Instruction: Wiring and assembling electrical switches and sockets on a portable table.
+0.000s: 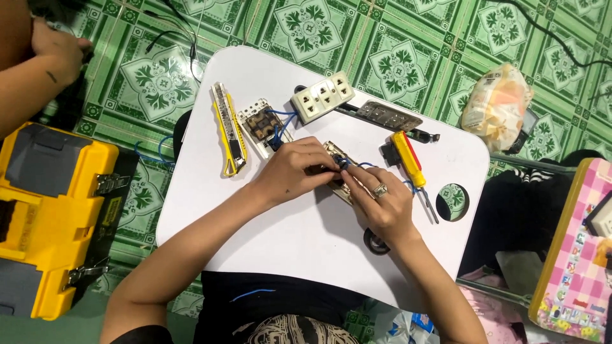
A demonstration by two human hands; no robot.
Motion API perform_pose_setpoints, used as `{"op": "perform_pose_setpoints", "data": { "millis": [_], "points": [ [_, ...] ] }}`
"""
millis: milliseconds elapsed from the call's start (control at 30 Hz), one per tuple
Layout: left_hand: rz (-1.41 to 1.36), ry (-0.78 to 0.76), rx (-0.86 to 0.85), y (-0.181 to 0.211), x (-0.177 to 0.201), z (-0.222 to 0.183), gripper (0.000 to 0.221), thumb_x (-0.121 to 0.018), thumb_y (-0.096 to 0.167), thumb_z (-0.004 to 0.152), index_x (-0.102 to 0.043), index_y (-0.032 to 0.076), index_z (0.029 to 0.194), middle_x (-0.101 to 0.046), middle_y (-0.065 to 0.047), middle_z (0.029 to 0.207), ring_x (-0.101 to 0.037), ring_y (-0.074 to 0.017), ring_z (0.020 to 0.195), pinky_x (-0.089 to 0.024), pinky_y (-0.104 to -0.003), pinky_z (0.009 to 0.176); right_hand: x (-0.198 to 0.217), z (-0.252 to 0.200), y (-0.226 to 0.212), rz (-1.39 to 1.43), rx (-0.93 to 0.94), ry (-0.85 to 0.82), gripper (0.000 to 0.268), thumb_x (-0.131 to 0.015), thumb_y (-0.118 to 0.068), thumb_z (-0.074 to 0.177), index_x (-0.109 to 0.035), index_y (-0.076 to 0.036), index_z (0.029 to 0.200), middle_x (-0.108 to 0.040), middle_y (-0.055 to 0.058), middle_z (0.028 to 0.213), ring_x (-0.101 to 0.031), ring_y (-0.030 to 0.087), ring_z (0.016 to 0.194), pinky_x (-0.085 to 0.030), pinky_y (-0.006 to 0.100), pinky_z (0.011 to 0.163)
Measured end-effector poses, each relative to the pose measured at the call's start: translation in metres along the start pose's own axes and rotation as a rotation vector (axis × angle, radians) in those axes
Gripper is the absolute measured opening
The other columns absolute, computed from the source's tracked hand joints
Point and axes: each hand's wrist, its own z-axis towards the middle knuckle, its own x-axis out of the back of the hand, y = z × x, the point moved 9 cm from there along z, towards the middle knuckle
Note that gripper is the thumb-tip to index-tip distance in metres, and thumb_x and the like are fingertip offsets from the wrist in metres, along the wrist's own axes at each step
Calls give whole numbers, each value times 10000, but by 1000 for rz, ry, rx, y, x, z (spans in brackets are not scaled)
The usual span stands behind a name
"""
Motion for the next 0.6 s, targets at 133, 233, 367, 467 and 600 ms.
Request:
{"op": "perform_pose_setpoints", "data": {
  "millis": [133, 233, 367, 467, 600],
  "points": [
    [-12, -2, -2, -2, -4, -1, 102, -846, 11, 783, -772, 40, 847, -772, -95, 775, -740, -206, 803, -628, -256, 646, -2, -4, 1, 6, -53, 27, 162, -635, -57, 976, -785, 4, 975, -774, 159, 954, -644, 275, 684, -525, 325, 601],
    [-33, 7, 10, -4, -5, -1, 110, -852, 0, 788, -778, 24, 866, -779, -89, 791, -748, -220, 797, -630, -268, 630, -2, -12, 2, -16, -81, 73, 105, -690, -23, 938, -782, 11, 977, -779, 161, 985, -656, 276, 687, -531, 333, 598],
    [-12, 21, 6, 0, -3, 2, 86, -836, -33, 781, -771, 20, 799, -774, -84, 774, -741, -207, 793, -625, -260, 637, -4, -16, 4, -23, -98, 72, 134, -716, -21, 903, -786, -12, 1017, -788, 136, 993, -649, 247, 677, -547, 310, 607],
    [19, 27, -23, 3, -6, 2, 85, -821, -34, 788, -767, 27, 764, -773, -58, 792, -735, -187, 813, -621, -254, 656, -5, -18, 4, -66, -106, 55, 169, -716, -12, 893, -787, -32, 1045, -787, 122, 1008, -630, 235, 667, -548, 295, 598],
    [162, 14, -96, 12, -8, 2, 97, -820, -26, 784, -771, 54, 762, -739, -38, 779, -715, -171, 814, -613, -246, 665, -9, -16, 7, -96, -138, 1, 221, -668, 8, 918, -775, -66, 1096, -776, 94, 1033, -599, 224, 673, -547, 282, 601]
  ]
}}
